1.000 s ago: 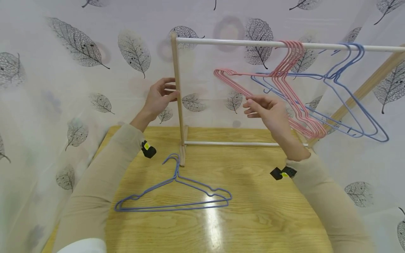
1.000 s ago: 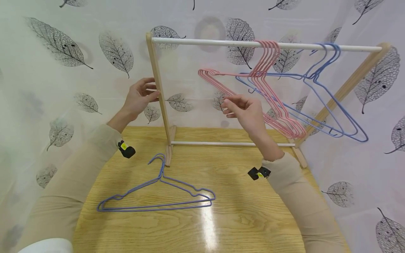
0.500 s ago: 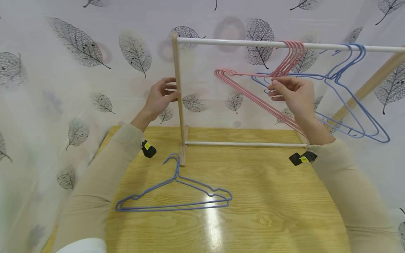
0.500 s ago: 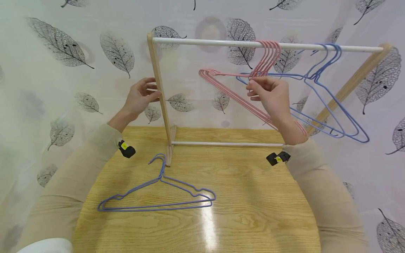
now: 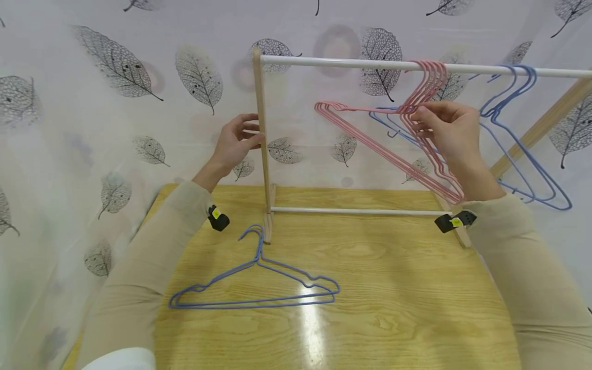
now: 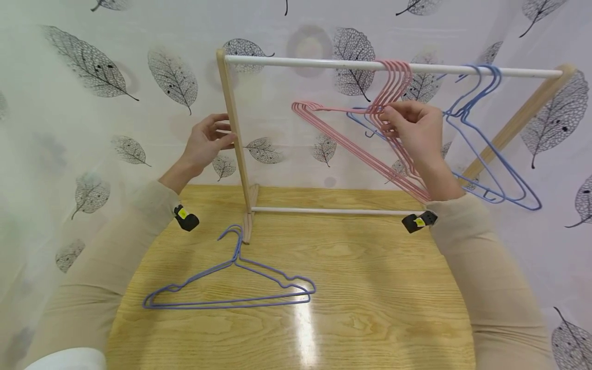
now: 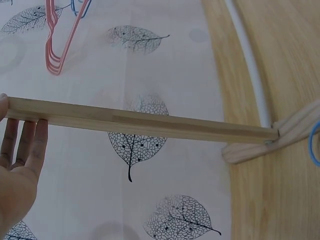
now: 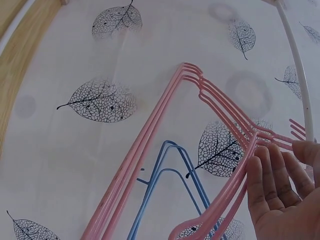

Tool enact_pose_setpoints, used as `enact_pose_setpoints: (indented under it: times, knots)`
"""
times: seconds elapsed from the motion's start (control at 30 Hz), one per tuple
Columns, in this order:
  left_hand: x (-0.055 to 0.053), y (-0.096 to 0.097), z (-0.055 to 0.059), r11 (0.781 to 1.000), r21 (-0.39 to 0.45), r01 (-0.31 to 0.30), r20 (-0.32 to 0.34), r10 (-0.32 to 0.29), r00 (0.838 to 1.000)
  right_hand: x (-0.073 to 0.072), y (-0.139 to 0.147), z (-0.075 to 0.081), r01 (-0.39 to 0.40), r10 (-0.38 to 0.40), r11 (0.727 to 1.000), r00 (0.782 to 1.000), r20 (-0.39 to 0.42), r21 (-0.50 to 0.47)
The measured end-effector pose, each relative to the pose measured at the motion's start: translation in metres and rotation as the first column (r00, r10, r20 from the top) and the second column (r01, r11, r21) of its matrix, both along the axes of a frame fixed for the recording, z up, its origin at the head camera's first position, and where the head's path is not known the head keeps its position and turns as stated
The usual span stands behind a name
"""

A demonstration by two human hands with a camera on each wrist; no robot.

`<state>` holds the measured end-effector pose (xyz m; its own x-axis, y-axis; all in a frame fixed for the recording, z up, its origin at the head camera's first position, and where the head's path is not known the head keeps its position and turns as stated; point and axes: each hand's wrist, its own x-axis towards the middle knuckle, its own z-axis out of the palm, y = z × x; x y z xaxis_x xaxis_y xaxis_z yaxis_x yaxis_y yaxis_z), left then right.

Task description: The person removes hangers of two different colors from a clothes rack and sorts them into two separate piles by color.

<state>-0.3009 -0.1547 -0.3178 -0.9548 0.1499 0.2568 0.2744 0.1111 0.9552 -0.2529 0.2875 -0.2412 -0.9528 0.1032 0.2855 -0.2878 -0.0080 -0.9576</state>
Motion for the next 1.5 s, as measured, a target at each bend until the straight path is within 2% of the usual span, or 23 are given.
enact_pose_setpoints:
  times: [0.37,0.63,0.73,0.9,1.17,1.27,1.4,1.5]
  knots:
    - [0.003,0.000,0.001,1.000,0.008,-0.005,-0.006,0.005,1.000,-0.004,0.002,-0.008,0.026,-0.026,0.999,1.000,-0.013,0.024]
    - [0.002,0.001,0.001,1.000,0.004,-0.002,0.000,0.002,1.000,-0.008,-0.008,-0.012,0.006,-0.004,0.999,0.999,-0.042,0.045]
    - [0.003,0.001,0.001,1.000,0.006,-0.005,0.000,0.005,1.000,-0.011,-0.013,-0.013,0.015,-0.009,0.995,0.998,-0.064,0.097]
    - [0.003,0.002,0.001,1.000,0.007,-0.008,0.005,0.008,1.000,-0.013,-0.021,-0.013,0.070,-0.054,0.969,0.996,-0.073,0.237]
    - [0.003,0.002,0.001,1.000,0.006,-0.012,0.009,0.011,1.000,-0.018,-0.036,-0.011,0.096,-0.082,0.954,0.995,-0.061,0.284]
    - [0.004,0.002,0.001,1.000,0.007,-0.014,0.007,0.014,1.000,-0.019,-0.042,-0.011,0.081,-0.066,0.963,0.996,-0.064,0.256]
    - [0.004,0.002,0.001,1.000,0.005,-0.017,0.004,0.017,1.000,-0.019,-0.050,-0.009,0.035,-0.029,0.991,0.998,-0.051,0.130]
    - [0.004,0.002,0.001,1.000,0.003,-0.018,0.001,0.018,1.000,-0.019,-0.054,-0.009,0.023,-0.019,0.996,0.999,-0.048,0.082]
